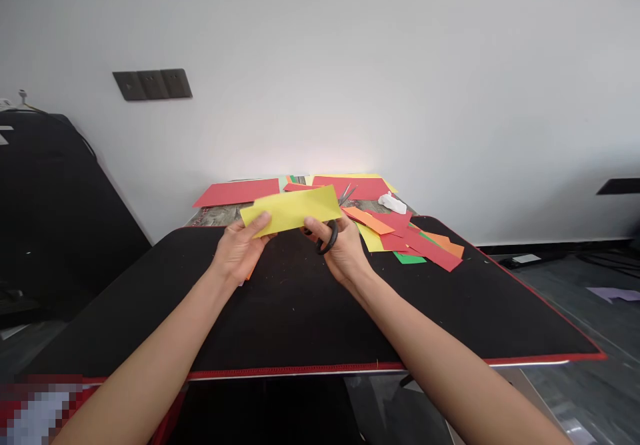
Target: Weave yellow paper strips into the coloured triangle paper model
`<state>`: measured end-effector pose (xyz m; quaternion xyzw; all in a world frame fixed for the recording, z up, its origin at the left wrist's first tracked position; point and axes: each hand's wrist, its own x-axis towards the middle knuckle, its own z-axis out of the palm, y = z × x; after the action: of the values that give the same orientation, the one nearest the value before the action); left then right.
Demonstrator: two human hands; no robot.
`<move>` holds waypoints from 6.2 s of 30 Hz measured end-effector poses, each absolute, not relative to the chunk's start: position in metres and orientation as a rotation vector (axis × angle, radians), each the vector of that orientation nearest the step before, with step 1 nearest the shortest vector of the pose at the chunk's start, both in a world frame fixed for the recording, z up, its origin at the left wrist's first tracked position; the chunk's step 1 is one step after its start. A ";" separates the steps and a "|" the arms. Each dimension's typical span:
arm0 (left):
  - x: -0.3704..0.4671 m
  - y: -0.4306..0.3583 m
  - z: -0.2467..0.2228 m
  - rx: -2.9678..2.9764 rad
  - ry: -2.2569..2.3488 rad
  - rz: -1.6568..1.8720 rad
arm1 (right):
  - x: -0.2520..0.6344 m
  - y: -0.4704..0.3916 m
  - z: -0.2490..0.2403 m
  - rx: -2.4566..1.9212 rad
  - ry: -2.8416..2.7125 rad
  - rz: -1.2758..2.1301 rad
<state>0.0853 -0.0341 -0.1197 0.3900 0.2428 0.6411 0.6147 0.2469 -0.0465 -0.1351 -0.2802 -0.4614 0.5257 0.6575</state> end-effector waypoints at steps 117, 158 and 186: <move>0.096 -0.041 -0.121 0.836 0.656 1.867 | 0.209 -0.058 -0.139 -0.772 -1.527 1.408; 0.094 -0.039 -0.121 0.876 0.663 1.863 | 0.206 -0.056 -0.145 -0.720 -1.448 1.467; 0.094 -0.040 -0.117 0.852 0.688 1.862 | 0.203 -0.053 -0.151 -0.704 -1.401 1.488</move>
<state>0.0941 -0.0399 -0.1170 0.3477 0.2808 0.7604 0.4713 0.2034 -0.0530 -0.1508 -0.2873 -0.5720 0.6072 0.4708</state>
